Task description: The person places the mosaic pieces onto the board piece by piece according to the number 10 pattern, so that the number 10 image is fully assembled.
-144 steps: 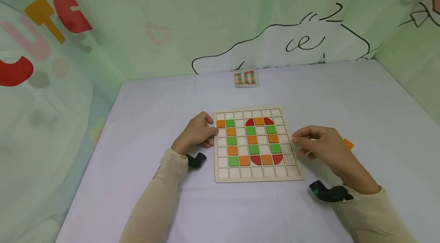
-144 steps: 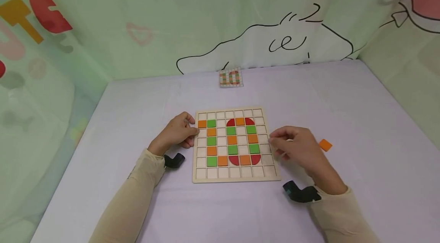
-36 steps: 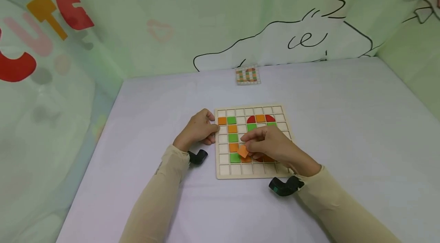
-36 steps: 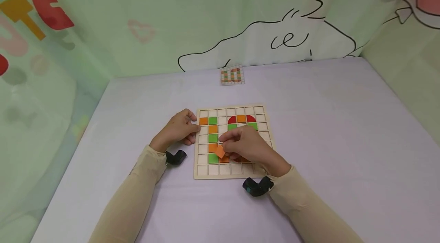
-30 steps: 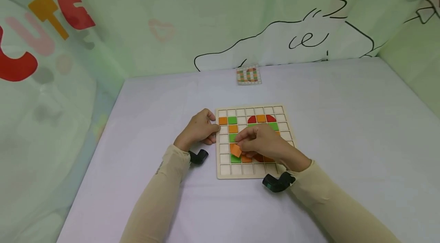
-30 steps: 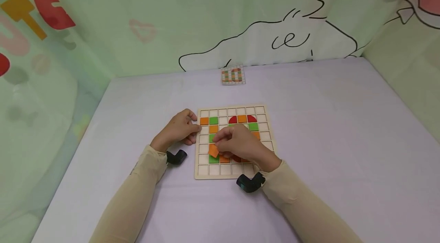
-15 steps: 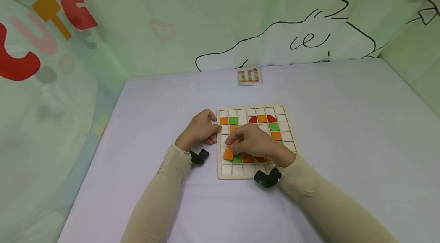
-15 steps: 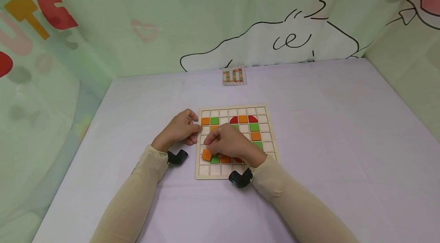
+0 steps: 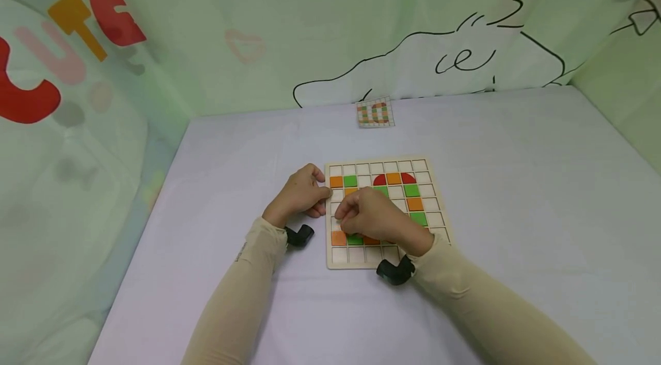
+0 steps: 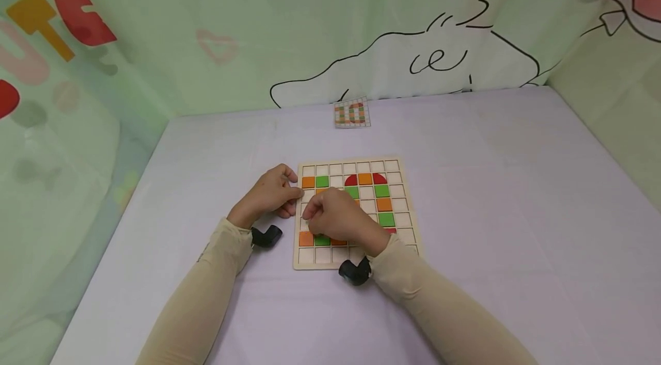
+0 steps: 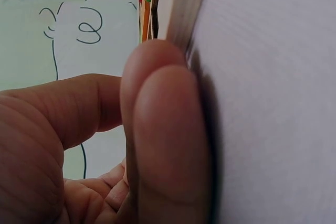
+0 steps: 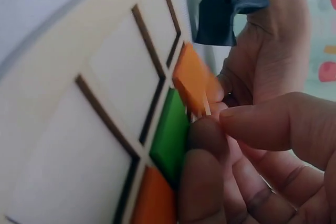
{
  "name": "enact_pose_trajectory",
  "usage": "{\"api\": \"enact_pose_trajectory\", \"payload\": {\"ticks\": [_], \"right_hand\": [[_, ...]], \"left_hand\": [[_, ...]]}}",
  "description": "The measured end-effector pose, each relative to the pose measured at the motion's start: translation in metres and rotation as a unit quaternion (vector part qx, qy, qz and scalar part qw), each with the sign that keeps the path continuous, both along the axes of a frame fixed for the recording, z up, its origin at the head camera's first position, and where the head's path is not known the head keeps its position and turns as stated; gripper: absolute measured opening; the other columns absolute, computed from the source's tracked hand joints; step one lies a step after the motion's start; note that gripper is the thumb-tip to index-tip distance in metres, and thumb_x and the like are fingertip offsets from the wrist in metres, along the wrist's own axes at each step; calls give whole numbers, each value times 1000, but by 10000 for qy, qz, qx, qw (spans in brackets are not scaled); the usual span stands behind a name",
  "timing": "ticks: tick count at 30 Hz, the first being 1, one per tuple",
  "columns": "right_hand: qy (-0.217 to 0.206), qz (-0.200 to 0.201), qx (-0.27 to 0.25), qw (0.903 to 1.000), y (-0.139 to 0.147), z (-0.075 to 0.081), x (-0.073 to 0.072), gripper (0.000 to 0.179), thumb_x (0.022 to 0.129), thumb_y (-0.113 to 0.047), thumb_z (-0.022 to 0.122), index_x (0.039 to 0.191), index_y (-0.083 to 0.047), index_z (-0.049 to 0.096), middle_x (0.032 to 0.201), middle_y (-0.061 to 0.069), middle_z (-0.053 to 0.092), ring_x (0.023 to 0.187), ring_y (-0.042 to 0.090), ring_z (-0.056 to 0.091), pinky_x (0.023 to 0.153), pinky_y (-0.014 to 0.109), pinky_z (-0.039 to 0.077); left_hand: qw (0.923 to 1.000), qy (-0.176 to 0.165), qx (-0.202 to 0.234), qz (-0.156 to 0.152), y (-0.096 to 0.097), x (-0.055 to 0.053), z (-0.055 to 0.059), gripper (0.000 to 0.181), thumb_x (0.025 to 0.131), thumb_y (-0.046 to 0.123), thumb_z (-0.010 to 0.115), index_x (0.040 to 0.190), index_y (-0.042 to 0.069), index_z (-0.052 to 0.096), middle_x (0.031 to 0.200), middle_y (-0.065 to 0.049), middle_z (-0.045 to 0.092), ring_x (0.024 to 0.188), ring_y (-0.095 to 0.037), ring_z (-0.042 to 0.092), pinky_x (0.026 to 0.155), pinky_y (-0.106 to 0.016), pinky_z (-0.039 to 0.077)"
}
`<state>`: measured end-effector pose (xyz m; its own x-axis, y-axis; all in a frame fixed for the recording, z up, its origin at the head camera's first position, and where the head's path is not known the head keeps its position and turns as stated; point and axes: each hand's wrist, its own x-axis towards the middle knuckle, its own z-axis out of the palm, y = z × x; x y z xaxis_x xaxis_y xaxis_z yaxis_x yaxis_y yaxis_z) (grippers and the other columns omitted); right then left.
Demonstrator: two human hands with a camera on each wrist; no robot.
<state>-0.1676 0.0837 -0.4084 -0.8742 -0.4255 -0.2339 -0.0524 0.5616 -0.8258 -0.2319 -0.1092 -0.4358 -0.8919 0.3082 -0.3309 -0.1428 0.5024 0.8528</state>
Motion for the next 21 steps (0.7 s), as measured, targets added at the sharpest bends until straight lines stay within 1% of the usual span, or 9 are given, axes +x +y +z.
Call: {"api": "enact_pose_trajectory", "payload": {"ticks": [5, 9, 13, 14, 16, 18, 19, 20, 21], "right_hand": [[144, -55, 69, 9999, -2, -1, 2, 13, 84, 3, 71, 93, -5, 76, 76, -1, 70, 74, 13, 61, 68, 26, 52], [186, -78, -112, 9997, 1, -3, 4, 10, 87, -1, 71, 95, -6, 77, 78, -1, 70, 75, 14, 62, 69, 28, 52], [326, -225, -335, 9987, 14, -3, 6, 9, 92, -7, 69, 97, -5, 76, 82, 2, 71, 76, 18, 63, 69, 30, 53], [423, -292, -306, 9982, 20, -2, 6, 9, 93, -8, 69, 98, -5, 76, 83, 2, 72, 76, 18, 64, 70, 30, 54], [734, -473, -65, 9962, 35, 0, 4, 10, 96, -11, 69, 100, -6, 77, 87, 2, 73, 79, 18, 63, 71, 30, 53], [1039, -696, 304, 9917, 54, 7, -2, 12, 98, -14, 69, 102, -6, 77, 92, 4, 74, 81, 21, 63, 72, 32, 54], [1190, -828, 529, 9880, 64, 11, -6, 15, 99, -16, 68, 104, -6, 77, 95, 5, 75, 85, 22, 64, 74, 34, 55], [1405, -954, 781, 9824, 75, 15, -11, 18, 100, -19, 68, 105, -5, 77, 98, 7, 76, 88, 24, 66, 76, 37, 56], [1524, -1092, 999, 9772, 86, 20, -17, 23, 101, -23, 67, 109, -4, 76, 102, 11, 75, 91, 28, 67, 78, 40, 57]], "left_hand": [[10000, -16, 15, -14, -1, 0, 0, 29, 97, 7, 66, 119, 2, 48, 70, -12, 67, 50, -15, 65, 49, -29, 60], [10000, -53, -6, 17, -1, -1, -1, 29, 97, 7, 67, 119, 3, 48, 70, -13, 67, 50, -16, 65, 49, -28, 60], [10000, -43, -6, 49, 0, -1, -5, 29, 96, 8, 68, 118, 3, 49, 70, -13, 66, 50, -16, 64, 48, -27, 59], [10000, -55, 2, 41, 1, 0, -6, 29, 96, 8, 68, 118, 3, 49, 69, -12, 66, 50, -16, 64, 48, -27, 59], [10000, -78, 15, 22, 1, 1, -8, 30, 97, 8, 68, 118, 3, 48, 69, -12, 66, 49, -15, 64, 48, -27, 59], [9999, -95, 29, -15, 0, 2, -9, 30, 97, 9, 67, 119, 3, 48, 69, -12, 66, 49, -15, 64, 49, -27, 60], [10000, -79, 30, -14, -1, 2, -8, 29, 97, 9, 67, 119, 3, 48, 69, -12, 66, 50, -15, 64, 49, -28, 60], [10000, -46, 25, -1, -2, 1, -7, 29, 98, 10, 66, 119, 3, 48, 70, -12, 67, 50, -16, 65, 50, -28, 60], [10000, 28, 26, 32, -4, 0, -5, 28, 98, 11, 66, 119, 4, 49, 72, -12, 67, 52, -16, 65, 51, -29, 61]]}}
